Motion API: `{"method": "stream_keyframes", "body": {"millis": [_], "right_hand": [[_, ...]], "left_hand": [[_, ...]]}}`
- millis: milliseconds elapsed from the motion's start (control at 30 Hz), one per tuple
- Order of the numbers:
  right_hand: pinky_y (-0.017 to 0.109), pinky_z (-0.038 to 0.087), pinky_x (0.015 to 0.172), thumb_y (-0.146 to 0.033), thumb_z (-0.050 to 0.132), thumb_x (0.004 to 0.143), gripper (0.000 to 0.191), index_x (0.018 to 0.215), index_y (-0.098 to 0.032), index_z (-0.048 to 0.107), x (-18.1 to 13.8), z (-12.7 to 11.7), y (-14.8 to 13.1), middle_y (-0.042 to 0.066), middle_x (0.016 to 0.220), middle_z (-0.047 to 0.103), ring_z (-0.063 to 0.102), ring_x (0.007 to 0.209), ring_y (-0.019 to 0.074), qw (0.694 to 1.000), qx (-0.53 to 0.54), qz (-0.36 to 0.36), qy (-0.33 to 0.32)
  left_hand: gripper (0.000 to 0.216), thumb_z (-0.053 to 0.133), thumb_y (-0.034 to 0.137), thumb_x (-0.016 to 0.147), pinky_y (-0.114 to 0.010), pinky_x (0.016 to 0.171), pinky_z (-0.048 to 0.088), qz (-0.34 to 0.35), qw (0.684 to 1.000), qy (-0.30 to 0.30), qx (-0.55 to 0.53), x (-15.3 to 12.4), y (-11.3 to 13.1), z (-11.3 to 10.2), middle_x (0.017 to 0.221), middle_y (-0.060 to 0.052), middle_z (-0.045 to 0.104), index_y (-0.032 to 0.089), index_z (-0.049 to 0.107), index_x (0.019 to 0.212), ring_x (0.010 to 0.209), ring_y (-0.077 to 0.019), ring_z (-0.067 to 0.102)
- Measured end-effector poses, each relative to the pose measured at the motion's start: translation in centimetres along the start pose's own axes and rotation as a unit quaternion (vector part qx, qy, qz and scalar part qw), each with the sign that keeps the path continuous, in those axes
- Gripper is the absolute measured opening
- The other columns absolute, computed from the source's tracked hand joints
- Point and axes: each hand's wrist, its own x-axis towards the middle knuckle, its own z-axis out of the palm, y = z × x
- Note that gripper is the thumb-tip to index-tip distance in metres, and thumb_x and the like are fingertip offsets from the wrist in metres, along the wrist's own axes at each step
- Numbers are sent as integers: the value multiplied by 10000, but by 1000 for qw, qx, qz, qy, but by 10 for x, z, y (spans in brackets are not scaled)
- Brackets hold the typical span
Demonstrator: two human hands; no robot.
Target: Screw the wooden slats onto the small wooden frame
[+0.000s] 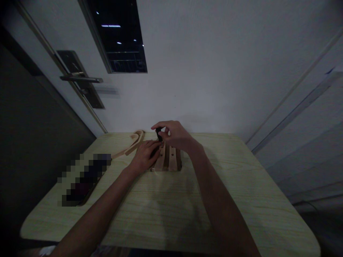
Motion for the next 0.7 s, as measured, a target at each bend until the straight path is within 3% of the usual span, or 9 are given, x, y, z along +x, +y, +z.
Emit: {"method": "stream_keyframes", "body": {"millis": [133,267,467,600,700], "right_hand": [[233,379,580,-199,680,772,179,939,-170,735,2,2,-1,3,793,687,462,563,79,999,-14,2,32],[235,353,589,-287,734,755,232,965,-194,703,4,6,-1,-36,689,595,458,574,91,999,-9,11,48],[254,375,662,-310,720,786,134,805,-188,670,5,10,4,-9,743,592,489,652,112,996,-45,-18,69],[254,399,644,-279,724,776,117,831,-190,672,4,10,7,-3,785,579,473,607,98,995,-46,-19,89],[254,440,636,-236,702,761,140,891,-190,678,4,10,7,17,889,630,513,608,93,998,-17,-20,65]], "left_hand": [[327,482,267,970,-488,995,469,2,1000,-2,-3,1,-1,1,1257,-132,655,150,616,1245,1157,-291,584],[315,480,262,970,-495,1002,466,6,1000,-1,3,1,0,0,1249,-133,660,142,627,1221,1157,-300,582],[322,482,269,971,-493,1006,468,9,1000,9,-3,0,-1,2,1250,-128,661,156,628,1235,1166,-294,580],[334,486,272,965,-498,1017,464,8,1000,8,-4,0,-1,2,1256,-126,657,168,624,1251,1172,-292,580],[344,479,272,965,-508,1009,468,8,1000,5,-2,1,0,0,1257,-137,656,150,620,1254,1167,-300,577]]}}
